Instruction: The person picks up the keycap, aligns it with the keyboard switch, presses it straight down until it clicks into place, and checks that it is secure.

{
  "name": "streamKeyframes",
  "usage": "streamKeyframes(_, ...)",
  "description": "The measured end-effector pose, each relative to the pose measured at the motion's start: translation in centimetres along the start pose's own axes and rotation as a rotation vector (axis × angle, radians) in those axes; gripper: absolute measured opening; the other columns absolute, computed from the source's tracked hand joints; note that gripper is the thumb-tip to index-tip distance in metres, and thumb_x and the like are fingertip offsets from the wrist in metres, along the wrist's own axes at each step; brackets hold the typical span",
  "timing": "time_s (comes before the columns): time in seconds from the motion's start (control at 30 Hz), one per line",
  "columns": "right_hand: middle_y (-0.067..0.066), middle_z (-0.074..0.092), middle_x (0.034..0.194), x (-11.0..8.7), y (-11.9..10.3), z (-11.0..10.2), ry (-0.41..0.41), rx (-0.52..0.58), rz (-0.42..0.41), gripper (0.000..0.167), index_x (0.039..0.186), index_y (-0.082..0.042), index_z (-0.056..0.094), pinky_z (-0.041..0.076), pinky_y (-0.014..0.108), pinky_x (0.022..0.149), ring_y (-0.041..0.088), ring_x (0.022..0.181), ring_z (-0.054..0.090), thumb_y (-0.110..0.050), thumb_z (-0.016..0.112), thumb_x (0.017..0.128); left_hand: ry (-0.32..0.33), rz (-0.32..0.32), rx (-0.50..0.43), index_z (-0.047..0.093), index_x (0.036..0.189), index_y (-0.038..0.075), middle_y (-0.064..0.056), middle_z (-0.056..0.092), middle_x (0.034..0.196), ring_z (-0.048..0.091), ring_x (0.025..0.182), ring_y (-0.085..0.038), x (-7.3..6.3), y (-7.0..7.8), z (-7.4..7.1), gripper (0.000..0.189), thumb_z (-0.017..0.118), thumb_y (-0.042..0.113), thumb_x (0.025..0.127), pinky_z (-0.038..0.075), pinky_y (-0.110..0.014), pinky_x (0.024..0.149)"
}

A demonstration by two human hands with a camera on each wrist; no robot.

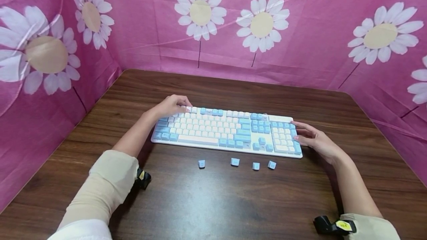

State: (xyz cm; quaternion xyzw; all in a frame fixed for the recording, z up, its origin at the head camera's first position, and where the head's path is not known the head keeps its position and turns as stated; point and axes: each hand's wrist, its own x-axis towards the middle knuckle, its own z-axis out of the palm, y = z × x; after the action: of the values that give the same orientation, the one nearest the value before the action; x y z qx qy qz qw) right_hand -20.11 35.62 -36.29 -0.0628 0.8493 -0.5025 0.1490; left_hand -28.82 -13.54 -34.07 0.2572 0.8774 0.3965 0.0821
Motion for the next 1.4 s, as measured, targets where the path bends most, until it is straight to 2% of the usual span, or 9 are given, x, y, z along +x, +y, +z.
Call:
streamKeyframes(0.3,0.020,0.031,0.137,-0.03,0.00,-0.03,0.004,-0.003,0.018,0.065,0.146,-0.013,0.026,0.037,0.026,0.084,0.011,0.106,0.045,-0.028,0.059,0.091,0.013,-0.009,0.025,0.065,0.096,-0.001,-0.017,0.064,0.105,0.053,0.108,-0.033,0.17,0.35,-0.05,0.011,0.063,0.004,0.087,0.040,-0.044,0.091)
streamKeyframes(0.6,0.020,0.030,0.138,0.00,-0.14,0.04,-0.004,0.017,0.025,0.066,0.146,-0.014,0.026,0.027,0.045,0.092,0.016,0.110,0.041,-0.027,0.059,0.091,0.011,-0.016,0.055,0.066,0.095,-0.002,-0.018,0.064,0.104,0.055,0.106,-0.032,0.18,0.61,-0.14,0.011,0.064,0.003,0.085,0.041,-0.042,0.091)
streamKeyframes(0.73,0.021,0.029,0.139,0.02,-0.21,0.06,-0.006,0.022,0.026,0.066,0.146,-0.014,0.026,0.025,0.048,0.094,0.017,0.110,0.041,-0.027,0.059,0.091,0.014,-0.016,0.061,0.066,0.094,-0.002,-0.018,0.064,0.104,0.055,0.105,-0.032,0.23,0.59,-0.10,0.010,0.064,0.002,0.085,0.041,-0.042,0.091)
streamKeyframes(0.87,0.020,0.030,0.138,-0.04,-0.26,0.11,-0.002,0.015,0.028,0.066,0.146,-0.013,0.026,0.027,0.044,0.093,0.014,0.109,0.042,-0.027,0.060,0.090,0.018,-0.002,0.089,0.066,0.093,-0.002,-0.017,0.065,0.102,0.056,0.103,-0.032,0.31,0.52,0.00,0.009,0.064,0.001,0.085,0.043,-0.041,0.088)
streamKeyframes(1.03,0.020,0.031,0.138,-0.11,-0.17,0.12,-0.005,-0.009,0.021,0.065,0.145,-0.011,0.026,0.033,0.034,0.088,0.011,0.107,0.044,-0.027,0.059,0.091,0.022,0.016,0.157,0.068,0.092,0.000,-0.015,0.066,0.098,0.058,0.100,-0.029,0.43,0.27,0.18,0.008,0.065,0.002,0.085,0.045,-0.040,0.085)
streamKeyframes(1.23,0.020,0.032,0.137,-0.20,-0.01,0.12,-0.005,0.008,0.009,0.065,0.145,-0.010,0.027,0.038,0.022,0.082,0.009,0.104,0.046,-0.026,0.059,0.091,0.025,-0.001,0.145,0.069,0.093,-0.001,-0.014,0.067,0.098,0.059,0.099,-0.029,0.37,0.13,0.22,0.010,0.066,0.003,0.084,0.045,-0.039,0.085)
streamKeyframes(1.4,0.018,0.034,0.136,-0.06,0.01,0.12,-0.005,0.012,-0.005,0.065,0.145,-0.009,0.027,0.039,0.021,0.082,0.009,0.105,0.047,-0.026,0.059,0.091,0.021,-0.014,0.141,0.068,0.095,-0.001,-0.015,0.066,0.100,0.058,0.102,-0.029,0.40,0.19,0.03,0.012,0.065,0.004,0.085,0.044,-0.040,0.086)
